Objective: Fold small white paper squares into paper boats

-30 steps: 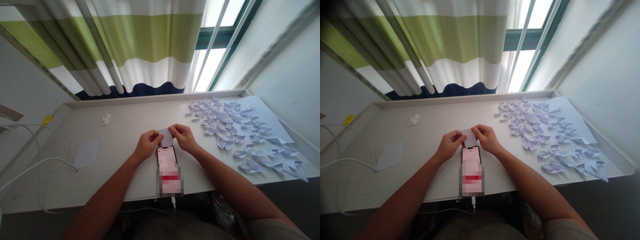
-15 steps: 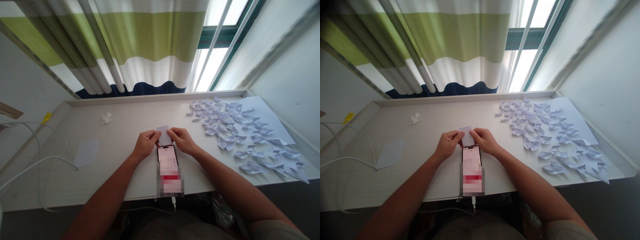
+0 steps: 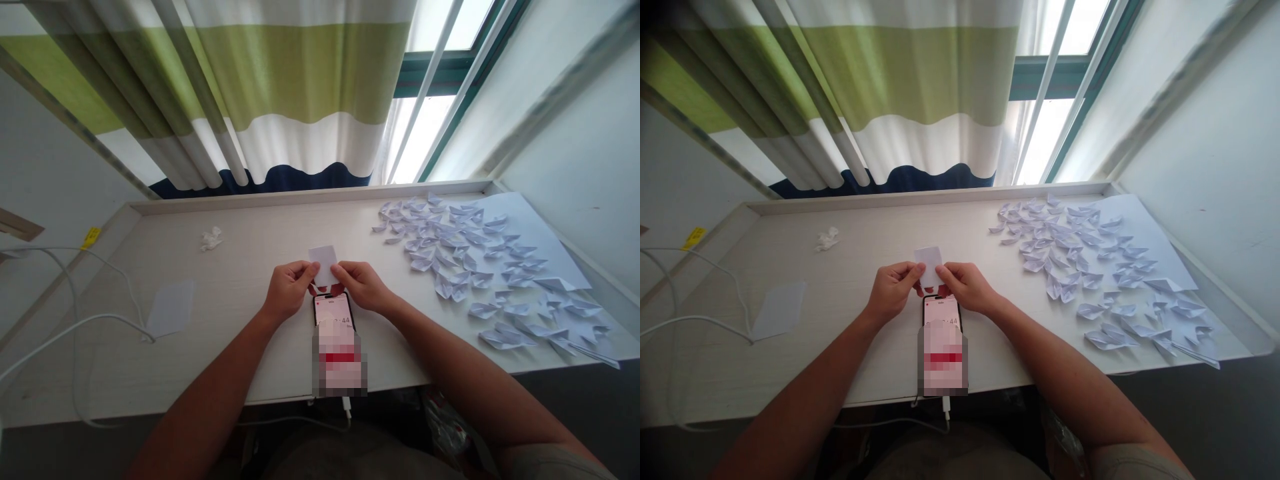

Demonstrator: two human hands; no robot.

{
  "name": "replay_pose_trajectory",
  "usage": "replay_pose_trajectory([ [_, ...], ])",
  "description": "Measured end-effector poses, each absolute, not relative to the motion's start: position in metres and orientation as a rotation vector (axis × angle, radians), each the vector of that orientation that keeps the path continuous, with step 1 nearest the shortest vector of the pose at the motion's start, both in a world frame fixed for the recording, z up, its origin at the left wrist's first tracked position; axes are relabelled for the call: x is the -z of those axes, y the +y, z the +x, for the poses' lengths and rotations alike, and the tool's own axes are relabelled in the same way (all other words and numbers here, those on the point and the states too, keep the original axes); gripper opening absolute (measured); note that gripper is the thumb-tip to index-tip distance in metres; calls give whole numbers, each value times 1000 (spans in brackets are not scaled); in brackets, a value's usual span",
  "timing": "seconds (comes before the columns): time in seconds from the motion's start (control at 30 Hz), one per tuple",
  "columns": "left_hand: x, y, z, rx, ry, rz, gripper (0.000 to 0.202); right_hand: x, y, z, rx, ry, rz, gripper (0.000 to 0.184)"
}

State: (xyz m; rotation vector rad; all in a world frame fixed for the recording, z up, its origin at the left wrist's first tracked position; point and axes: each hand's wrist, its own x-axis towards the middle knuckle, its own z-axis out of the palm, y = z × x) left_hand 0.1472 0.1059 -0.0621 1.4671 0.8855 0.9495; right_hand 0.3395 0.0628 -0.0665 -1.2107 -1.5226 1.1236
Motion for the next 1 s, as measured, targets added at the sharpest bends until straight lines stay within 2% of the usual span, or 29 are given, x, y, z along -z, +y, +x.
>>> replay_pose_trajectory([
  [0.13,61,105,147,-958,889,1474,46,64,62,341,-1055,-1646,-1278,72],
  [0.33,56,104,145,-971,919,1481,44,69,64,340,-1154,-1661,-1260,79],
  [0.57,55,104,144,-963,889,1463,42,69,63,342,-1064,-1695,-1235,78],
  [0.77,58,106,145,-917,814,1449,42,74,67,339,-1275,-1331,-1027,53],
  [1.0,61,106,146,-889,776,1376,35,71,69,340,-1399,-1150,-893,42],
])
